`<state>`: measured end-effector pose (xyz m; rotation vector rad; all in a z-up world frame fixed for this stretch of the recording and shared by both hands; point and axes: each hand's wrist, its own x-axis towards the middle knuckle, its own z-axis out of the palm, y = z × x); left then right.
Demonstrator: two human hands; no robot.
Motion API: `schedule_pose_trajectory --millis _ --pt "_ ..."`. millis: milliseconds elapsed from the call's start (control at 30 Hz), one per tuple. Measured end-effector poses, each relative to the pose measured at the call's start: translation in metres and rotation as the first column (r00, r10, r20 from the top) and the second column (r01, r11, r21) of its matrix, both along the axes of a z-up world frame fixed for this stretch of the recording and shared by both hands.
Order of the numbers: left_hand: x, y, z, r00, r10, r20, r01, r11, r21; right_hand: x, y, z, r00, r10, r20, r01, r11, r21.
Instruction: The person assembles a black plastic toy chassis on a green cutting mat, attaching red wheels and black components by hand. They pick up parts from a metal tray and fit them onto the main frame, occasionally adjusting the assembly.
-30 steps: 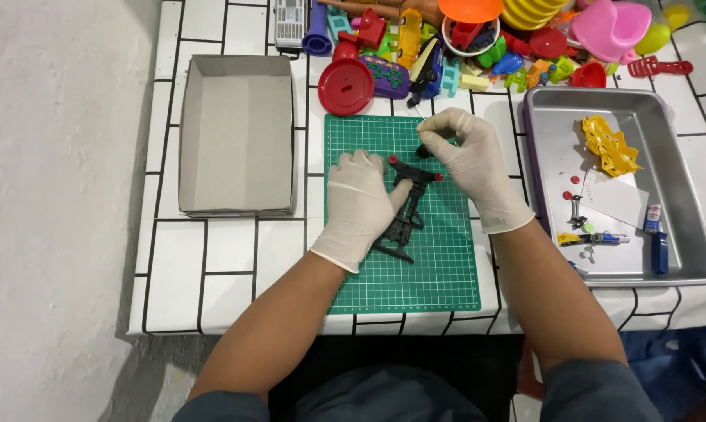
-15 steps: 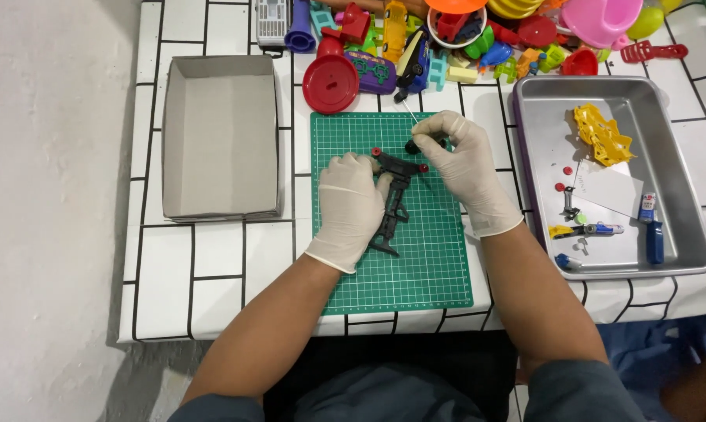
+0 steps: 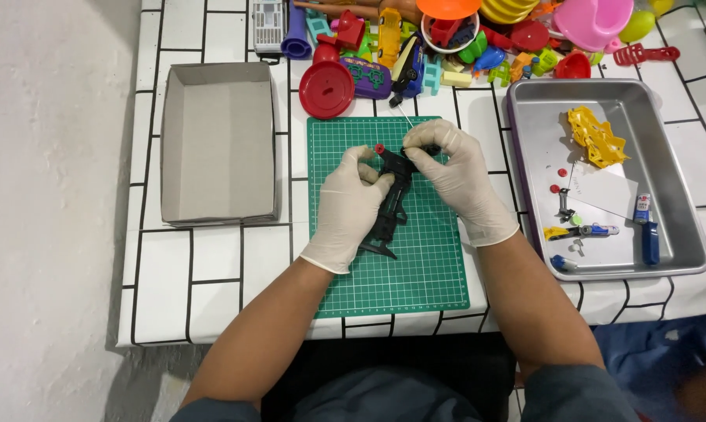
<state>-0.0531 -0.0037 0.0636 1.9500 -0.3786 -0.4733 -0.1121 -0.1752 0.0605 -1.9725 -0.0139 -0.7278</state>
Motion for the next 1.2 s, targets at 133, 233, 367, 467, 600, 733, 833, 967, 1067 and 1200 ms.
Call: schedule_pose_trajectory --millis 133,233,367,467,600,733,833,967,1067,1200 --pt "0.004 -0.007 -0.02 0.997 0.017 -0.078 -0.025 0.994 -0.107 -0.001 0.001 0.002 1.0 0.022 0.009 -0.022 1.0 -0.019" --pt "0.005 -0.012 -0.028 0.988 -0.01 -0.151 -0.022 0.977 -0.211 -0.002 0.006 0.007 0.999 0.016 0.041 -0.015 0.999 -0.03" --pt "0.0 -0.013 -0.016 0.978 -0.042 -0.204 -0.028 0.945 -0.327 -0.003 0.007 0.007 0.997 -0.002 0.078 0.008 0.997 -0.083" --pt "-0.006 -0.012 -0.006 0.974 -0.064 -0.216 -0.025 0.922 -0.386 -0.002 0.008 0.006 0.994 -0.016 0.105 0.026 0.995 -0.097" --pt "-0.011 -0.015 -0.014 0.986 -0.044 -0.161 -0.031 0.898 -0.439 0.001 0.01 0.003 0.992 -0.026 0.121 0.038 0.994 -0.098" --pt "-0.015 -0.018 -0.023 0.992 -0.024 -0.12 -0.035 0.886 -0.463 0.001 0.016 0.005 0.991 -0.041 0.127 0.057 0.99 -0.128" --pt "-0.02 -0.018 -0.021 0.997 -0.007 -0.077 -0.03 0.88 -0.473 0.001 0.019 0.006 0.991 -0.048 0.121 0.064 0.989 -0.136" --pt "-0.025 -0.018 -0.022 1.0 0.017 0.004 -0.013 0.869 -0.494 0.0 0.021 0.007 0.988 -0.069 0.141 0.093 0.981 -0.173" --pt "-0.026 -0.018 -0.025 0.998 0.029 0.055 0.004 0.848 -0.53 -0.001 0.022 0.008 0.983 -0.074 0.168 0.109 0.971 -0.212" --pt "-0.029 -0.016 -0.022 0.989 0.053 0.141 0.032 0.842 -0.539 -0.002 0.027 0.012 0.968 -0.09 0.234 0.161 0.938 -0.307"
